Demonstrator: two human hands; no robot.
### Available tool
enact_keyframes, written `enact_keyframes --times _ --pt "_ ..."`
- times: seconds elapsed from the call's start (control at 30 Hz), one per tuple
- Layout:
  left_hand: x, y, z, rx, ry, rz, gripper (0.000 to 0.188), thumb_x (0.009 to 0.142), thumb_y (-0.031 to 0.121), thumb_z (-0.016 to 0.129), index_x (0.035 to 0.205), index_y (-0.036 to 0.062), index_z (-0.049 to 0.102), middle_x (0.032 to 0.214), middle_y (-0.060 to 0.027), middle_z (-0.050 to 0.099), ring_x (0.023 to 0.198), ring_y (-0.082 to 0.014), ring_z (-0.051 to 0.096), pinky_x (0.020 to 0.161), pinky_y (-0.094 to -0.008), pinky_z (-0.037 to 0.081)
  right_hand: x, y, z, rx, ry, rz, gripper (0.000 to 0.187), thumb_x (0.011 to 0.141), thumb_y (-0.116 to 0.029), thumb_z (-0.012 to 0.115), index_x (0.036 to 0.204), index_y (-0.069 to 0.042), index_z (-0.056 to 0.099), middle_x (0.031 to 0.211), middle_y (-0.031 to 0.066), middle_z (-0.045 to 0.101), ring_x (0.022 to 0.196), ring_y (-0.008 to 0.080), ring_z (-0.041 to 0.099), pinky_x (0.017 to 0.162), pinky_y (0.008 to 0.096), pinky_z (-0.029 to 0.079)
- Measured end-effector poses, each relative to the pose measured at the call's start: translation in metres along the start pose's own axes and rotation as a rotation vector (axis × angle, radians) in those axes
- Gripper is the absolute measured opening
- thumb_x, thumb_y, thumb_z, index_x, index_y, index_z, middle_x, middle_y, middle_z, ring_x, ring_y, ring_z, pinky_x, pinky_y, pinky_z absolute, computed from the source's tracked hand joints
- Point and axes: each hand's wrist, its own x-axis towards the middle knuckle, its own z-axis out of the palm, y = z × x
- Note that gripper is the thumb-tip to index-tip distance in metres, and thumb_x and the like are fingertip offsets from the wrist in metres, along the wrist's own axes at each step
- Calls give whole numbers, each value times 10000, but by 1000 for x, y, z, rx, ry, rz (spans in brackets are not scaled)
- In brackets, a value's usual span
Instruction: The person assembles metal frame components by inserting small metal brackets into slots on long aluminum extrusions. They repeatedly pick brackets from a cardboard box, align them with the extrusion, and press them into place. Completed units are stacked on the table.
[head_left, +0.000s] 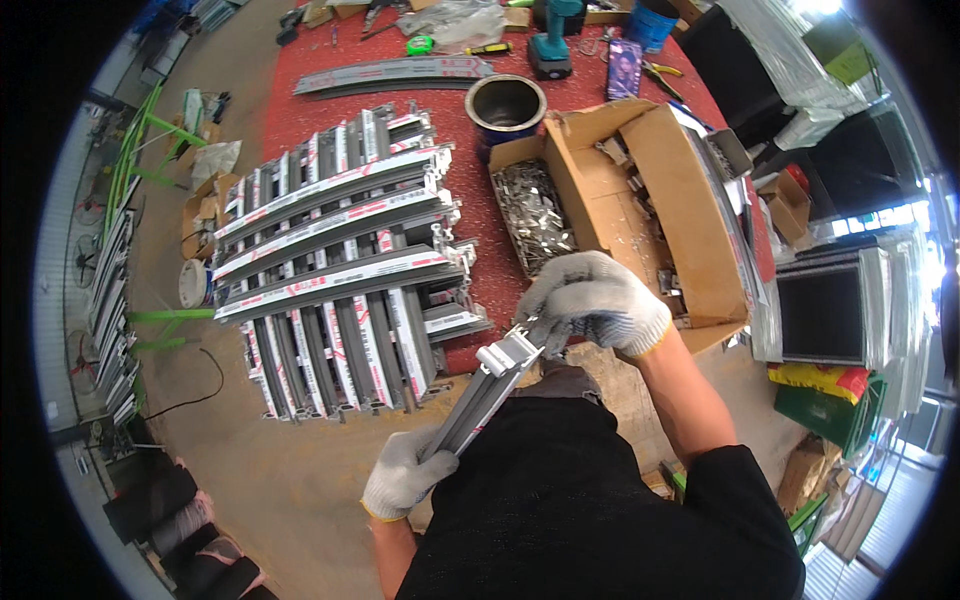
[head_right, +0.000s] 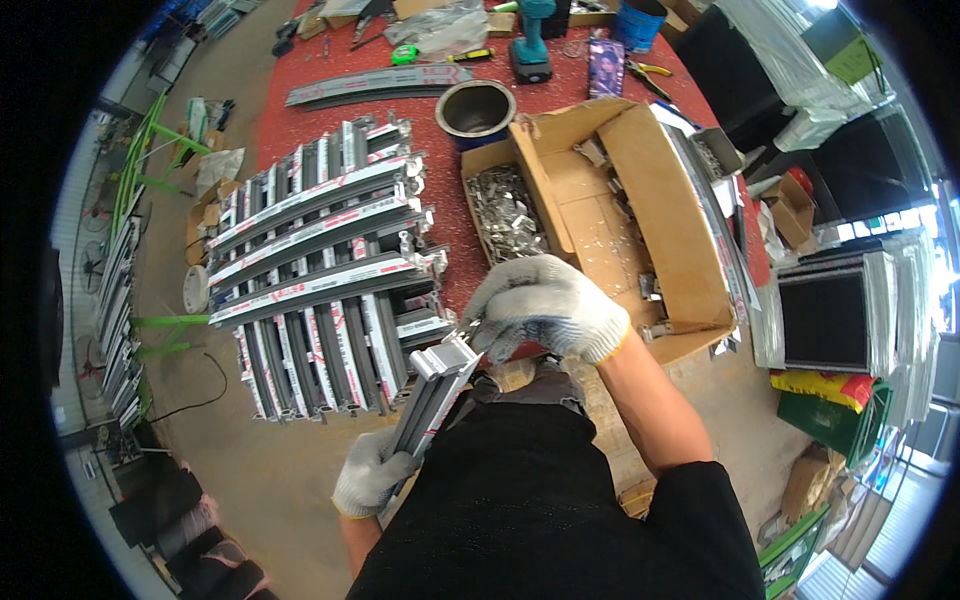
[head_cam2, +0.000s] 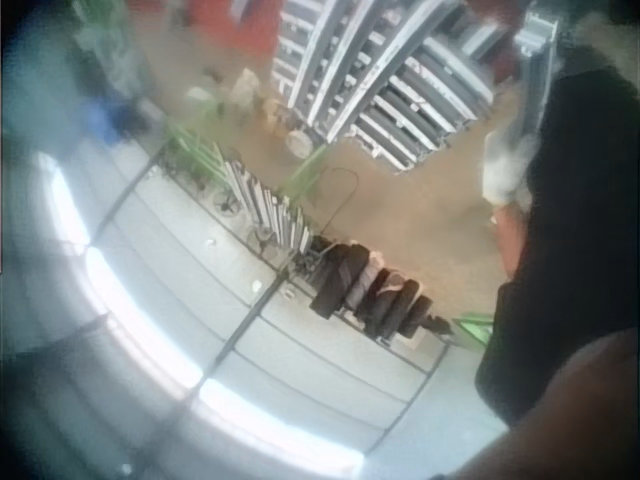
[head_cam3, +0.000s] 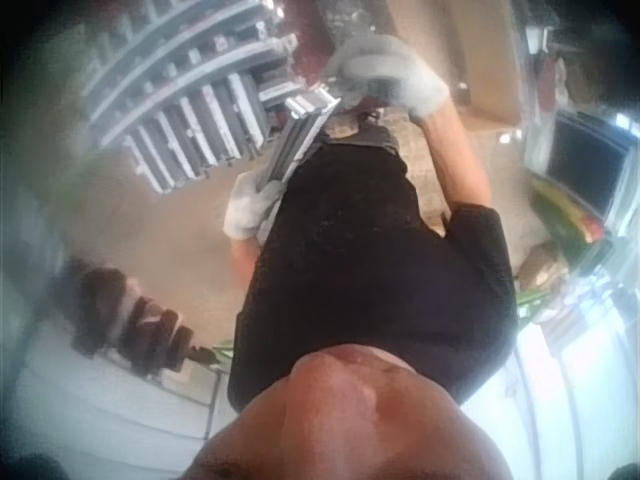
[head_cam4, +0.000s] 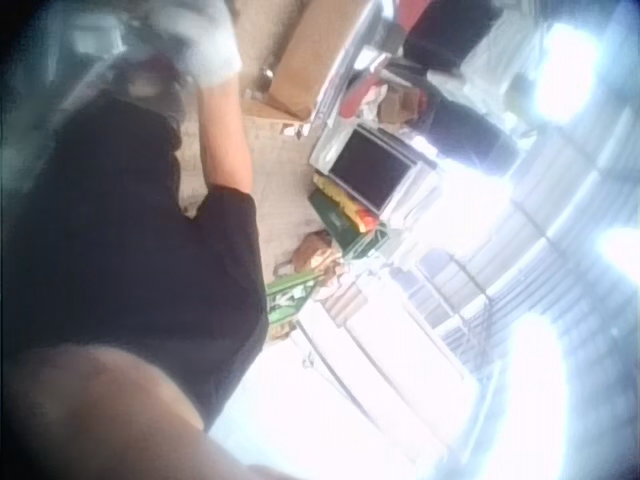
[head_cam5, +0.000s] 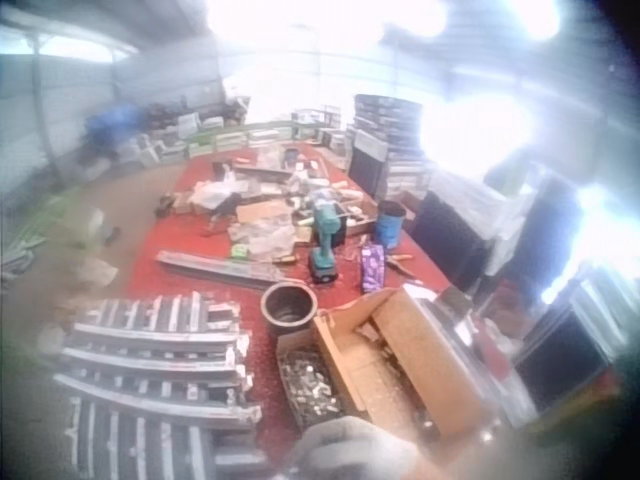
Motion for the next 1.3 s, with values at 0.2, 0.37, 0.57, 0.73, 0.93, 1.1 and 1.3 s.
enact_keyframes --times 0.2,0.37,0.57,0.73,0.93,1.1,1.3 --pt "-2 12 0 150 -4 26 425 903 247 807 1201 -55 784 766 -147 653 732 -181 604 721 -397 537 12 28 4 293 -85 -70 370 1021 -248 715 1177 85 760 1126 128 764 1003 216 771 886 349 642" --pt "-5 28 -2 181 -6 30 400 909 267 806 1153 -50 781 755 -202 638 706 -209 639 700 -420 532 15 48 11 493 -83 -51 434 1010 -325 761 1215 48 677 1124 176 732 1017 256 749 904 378 642" --pt "0 44 -8 223 -29 21 434 1001 344 775 1231 -24 794 790 -131 702 728 -156 706 703 -368 560 14 61 12 318 101 -146 549 1070 -438 646 1346 34 685 1224 188 766 1100 294 773 932 433 655" --pt "7 62 -26 79 -117 -58 450 1071 385 717 1172 -48 787 887 -99 793 787 -166 768 758 -349 618 14 84 38 454 6 -141 739 1004 -307 779 1613 3 498 1332 180 748 1192 314 760 1020 427 638" --pt "5 81 -60 350 -129 -105 577 1001 510 789 1209 -27 785 939 -157 806 860 -255 800 825 -388 626 24 96 76 163 287 -144 407 1041 -259 744 1316 31 670 1116 94 775 984 177 733 887 325 596" --pt "-21 57 -64 519 194 202 759 858 439 896 1448 17 672 1321 -239 769 1220 -416 754 1059 -485 586 30 96 104 179 490 -63 395 1065 -368 800 1165 3 706 869 66 739 630 138 658 577 308 532" --pt "-5 19 -93 720 526 565 461 865 170 860 1299 64 750 1268 -170 769 1178 -387 750 1038 -498 586 44 105 127 337 578 26 389 1065 -335 829 1198 9 708 831 101 748 639 182 719 559 324 571"
